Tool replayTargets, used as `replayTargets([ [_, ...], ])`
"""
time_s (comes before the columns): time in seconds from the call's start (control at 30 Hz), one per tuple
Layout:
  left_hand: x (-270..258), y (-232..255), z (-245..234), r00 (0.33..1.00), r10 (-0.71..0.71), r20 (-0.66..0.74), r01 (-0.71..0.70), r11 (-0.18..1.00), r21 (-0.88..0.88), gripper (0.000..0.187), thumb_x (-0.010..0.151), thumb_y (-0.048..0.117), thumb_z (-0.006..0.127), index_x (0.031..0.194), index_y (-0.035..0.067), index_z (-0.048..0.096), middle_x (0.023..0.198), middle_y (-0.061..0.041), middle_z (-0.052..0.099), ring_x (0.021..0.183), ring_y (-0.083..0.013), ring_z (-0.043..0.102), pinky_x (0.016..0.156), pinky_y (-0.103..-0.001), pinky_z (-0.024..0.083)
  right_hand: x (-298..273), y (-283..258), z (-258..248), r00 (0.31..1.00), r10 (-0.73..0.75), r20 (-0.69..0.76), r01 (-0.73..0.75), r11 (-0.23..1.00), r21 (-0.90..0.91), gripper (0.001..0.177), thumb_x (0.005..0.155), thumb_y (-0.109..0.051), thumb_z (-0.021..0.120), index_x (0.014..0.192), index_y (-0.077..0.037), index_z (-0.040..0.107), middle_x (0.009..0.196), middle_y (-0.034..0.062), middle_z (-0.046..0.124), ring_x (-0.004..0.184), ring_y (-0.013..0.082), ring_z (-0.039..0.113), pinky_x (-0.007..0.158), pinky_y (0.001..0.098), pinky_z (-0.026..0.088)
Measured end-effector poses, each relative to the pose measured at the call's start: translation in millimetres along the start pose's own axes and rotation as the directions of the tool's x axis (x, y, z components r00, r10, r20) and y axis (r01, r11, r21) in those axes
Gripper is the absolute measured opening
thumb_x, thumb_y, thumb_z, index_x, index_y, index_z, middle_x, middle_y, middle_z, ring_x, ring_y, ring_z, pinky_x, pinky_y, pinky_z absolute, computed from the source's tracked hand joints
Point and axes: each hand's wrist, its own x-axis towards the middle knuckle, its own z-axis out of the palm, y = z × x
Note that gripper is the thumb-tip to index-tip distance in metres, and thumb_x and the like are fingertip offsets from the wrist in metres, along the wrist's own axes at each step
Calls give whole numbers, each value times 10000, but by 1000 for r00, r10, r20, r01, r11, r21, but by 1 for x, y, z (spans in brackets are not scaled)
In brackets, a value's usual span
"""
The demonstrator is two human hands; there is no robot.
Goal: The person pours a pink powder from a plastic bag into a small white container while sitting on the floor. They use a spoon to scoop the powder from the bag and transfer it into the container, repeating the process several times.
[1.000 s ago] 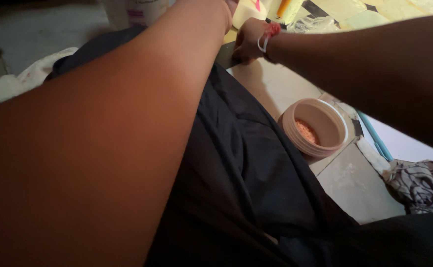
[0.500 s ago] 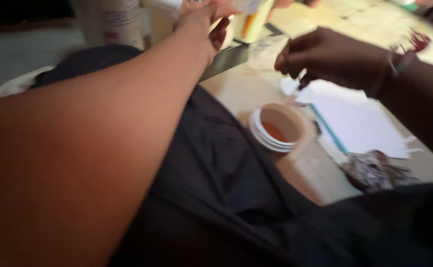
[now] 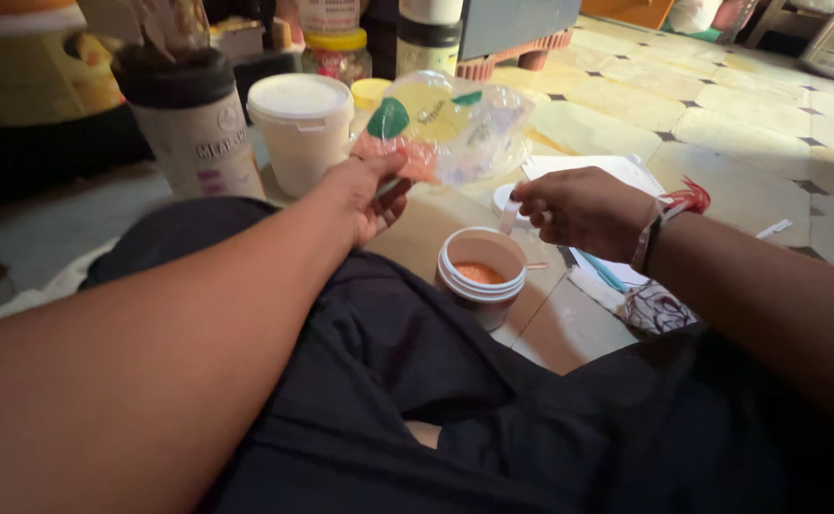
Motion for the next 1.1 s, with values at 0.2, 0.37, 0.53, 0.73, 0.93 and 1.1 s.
replayTargets([
  [0.2,-31,0,16,996,-21,82,11,993,118,219,896,196,740,1088,210,635,1013,29,677,875,-149,669,665,-317,583,-20,-11,3,995,77,-64,-60,971,233,443,926,-525,597,1026,-103,686,982,1,716,906,128,622,806,300,505],
  [0.37,-38,2,21,992,-88,92,71,982,175,257,889,201,763,1097,162,616,1036,-3,696,906,-172,689,707,-334,601,-11,-5,2,1000,-12,-21,17,976,215,193,936,-289,719,1012,-123,656,975,-13,643,935,113,624,810,303,511],
  [0.53,-35,-1,22,982,-101,162,69,979,193,256,884,179,753,1092,153,607,1091,-17,720,971,-179,716,729,-337,610,-3,-3,-1,998,-23,-62,36,975,219,87,958,-135,658,1021,-83,686,963,-4,661,902,95,617,766,245,513],
  [0.73,-23,-5,22,976,-107,192,72,981,179,273,885,113,725,1114,130,577,1093,-33,721,964,-198,728,769,-359,633,10,5,-6,998,-16,-58,28,977,212,101,962,-119,679,1031,-49,656,960,32,665,855,113,602,775,251,534],
  [0.93,-18,-7,22,973,-126,195,77,968,240,240,905,98,735,1109,111,608,1050,-64,710,915,-228,702,799,-355,633,8,12,-4,997,27,-66,-15,983,182,151,923,-81,708,1061,-77,645,978,32,671,876,124,616,788,271,543],
  [1.1,-22,-7,18,960,-171,222,106,955,278,190,891,139,757,1054,131,660,1000,-4,722,917,-163,705,809,-349,601,-2,11,1,997,-13,-81,26,987,158,170,914,-83,698,1076,-107,652,1002,2,684,931,116,645,785,281,532],
])
